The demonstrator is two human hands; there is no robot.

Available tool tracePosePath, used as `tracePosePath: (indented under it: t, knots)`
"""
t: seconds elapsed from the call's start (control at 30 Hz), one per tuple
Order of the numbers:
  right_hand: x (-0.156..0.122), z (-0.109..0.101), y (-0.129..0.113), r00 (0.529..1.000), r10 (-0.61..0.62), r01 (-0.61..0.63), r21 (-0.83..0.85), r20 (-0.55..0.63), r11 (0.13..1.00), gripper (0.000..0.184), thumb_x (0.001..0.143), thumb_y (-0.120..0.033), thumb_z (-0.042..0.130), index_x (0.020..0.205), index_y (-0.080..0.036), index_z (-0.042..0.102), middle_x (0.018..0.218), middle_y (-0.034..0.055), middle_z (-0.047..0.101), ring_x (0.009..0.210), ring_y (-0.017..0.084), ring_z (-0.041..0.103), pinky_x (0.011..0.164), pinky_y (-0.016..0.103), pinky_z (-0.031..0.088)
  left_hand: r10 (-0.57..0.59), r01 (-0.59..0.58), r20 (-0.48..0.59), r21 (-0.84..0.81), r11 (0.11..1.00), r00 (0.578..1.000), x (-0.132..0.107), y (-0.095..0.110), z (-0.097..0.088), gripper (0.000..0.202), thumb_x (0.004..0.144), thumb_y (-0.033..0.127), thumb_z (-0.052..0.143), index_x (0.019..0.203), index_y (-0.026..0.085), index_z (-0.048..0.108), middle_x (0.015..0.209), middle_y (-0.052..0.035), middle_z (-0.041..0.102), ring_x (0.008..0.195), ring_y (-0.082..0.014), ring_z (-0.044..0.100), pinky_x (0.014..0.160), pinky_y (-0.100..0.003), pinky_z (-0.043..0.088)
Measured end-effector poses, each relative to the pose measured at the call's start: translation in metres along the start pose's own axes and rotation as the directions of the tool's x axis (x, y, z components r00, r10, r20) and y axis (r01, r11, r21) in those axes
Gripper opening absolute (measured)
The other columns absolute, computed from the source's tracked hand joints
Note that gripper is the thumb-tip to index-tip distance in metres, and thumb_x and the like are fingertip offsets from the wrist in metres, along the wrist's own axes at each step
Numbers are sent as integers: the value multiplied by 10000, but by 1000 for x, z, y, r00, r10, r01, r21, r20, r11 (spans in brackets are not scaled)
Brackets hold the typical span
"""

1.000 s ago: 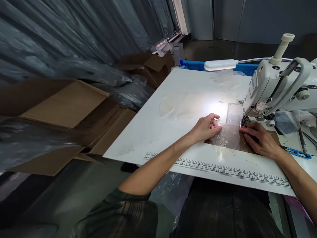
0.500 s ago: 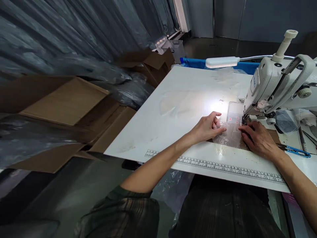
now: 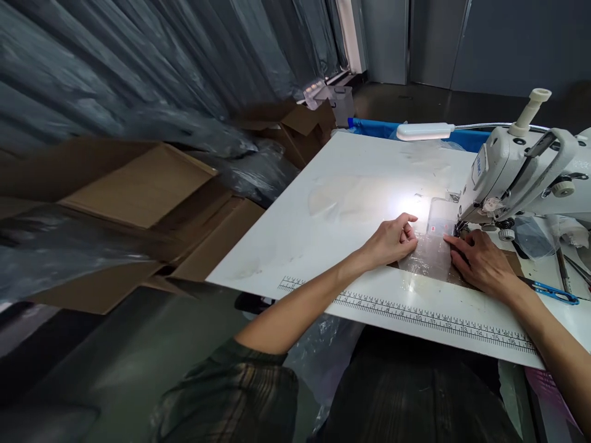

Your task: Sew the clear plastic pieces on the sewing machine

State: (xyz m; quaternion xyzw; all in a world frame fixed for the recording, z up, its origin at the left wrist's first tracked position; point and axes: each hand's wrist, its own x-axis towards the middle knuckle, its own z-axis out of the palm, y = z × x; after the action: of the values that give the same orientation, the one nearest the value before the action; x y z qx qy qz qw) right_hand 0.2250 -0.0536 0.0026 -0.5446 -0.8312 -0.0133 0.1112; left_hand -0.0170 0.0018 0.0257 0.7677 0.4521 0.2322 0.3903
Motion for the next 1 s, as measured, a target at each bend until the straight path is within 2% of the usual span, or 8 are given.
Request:
tracePosePath:
  t: [0.2,0.33,0.4,0.5,0.6,0.77,0.87,1.0]
  knots:
    - [-1,-13,14,999,-19,8,251,41,968,474,1022,-396,342,1382,-232,603,1065,137,619,916,269,611,861,453,556,-62,62,-5,-78,995,998,2,0,2,373,857,195,646,1210,145,535,711,63,617,559,-81,573,571,-227,500]
    - [-11,-18,23,998,-12,-12,403,56,915,466,1017,-386,369,1381,-220,608,987,108,629,855,239,617,807,414,565,-116,115,-5,-117,987,993,4,-2,3,341,853,152,636,1183,149,553,695,64,617,521,-68,559,530,-210,494]
    - [-16,-15,26,1000,-1,-6,434,17,901,443,1019,-381,382,1340,-234,649,951,98,612,854,228,616,783,397,565,-130,129,-3,-136,982,991,5,-3,3,332,846,123,624,1169,157,557,686,68,615,504,-62,553,506,-199,484]
    - [-21,-5,25,994,-64,94,427,-84,900,403,1020,-346,406,1278,-249,700,1011,108,600,944,229,609,845,410,552,-158,155,-11,-144,977,987,5,-3,3,345,832,100,618,1166,160,555,688,70,616,492,-60,552,492,-195,481]
    - [-22,4,22,981,-145,183,358,-132,916,379,1014,-307,435,1280,-272,703,1063,110,606,1001,241,585,881,439,534,-186,180,-27,-157,971,982,6,-4,3,337,842,129,632,1168,161,554,704,62,622,490,-63,554,486,-200,476]
    - [-21,10,19,974,-157,197,273,-162,942,373,999,-268,466,1290,-271,699,1065,122,613,969,252,571,837,446,535,-201,197,-4,-190,962,980,7,-3,1,339,864,181,672,1180,166,550,724,42,628,502,-69,551,492,-214,470]
    - [-22,10,19,967,-156,208,272,-201,940,375,1007,-261,440,1264,-241,713,1043,127,608,964,251,574,835,439,539,-222,220,8,-185,958,975,7,-1,1,354,877,205,686,1198,169,542,746,33,632,475,-71,537,472,-232,462]
    - [-22,11,19,964,-138,203,289,-229,935,375,1011,-264,425,1232,-219,724,1027,129,596,962,252,580,822,438,549,-243,235,-27,-173,956,970,8,1,2,314,901,212,675,1184,175,543,715,37,610,428,-63,511,441,-236,446]
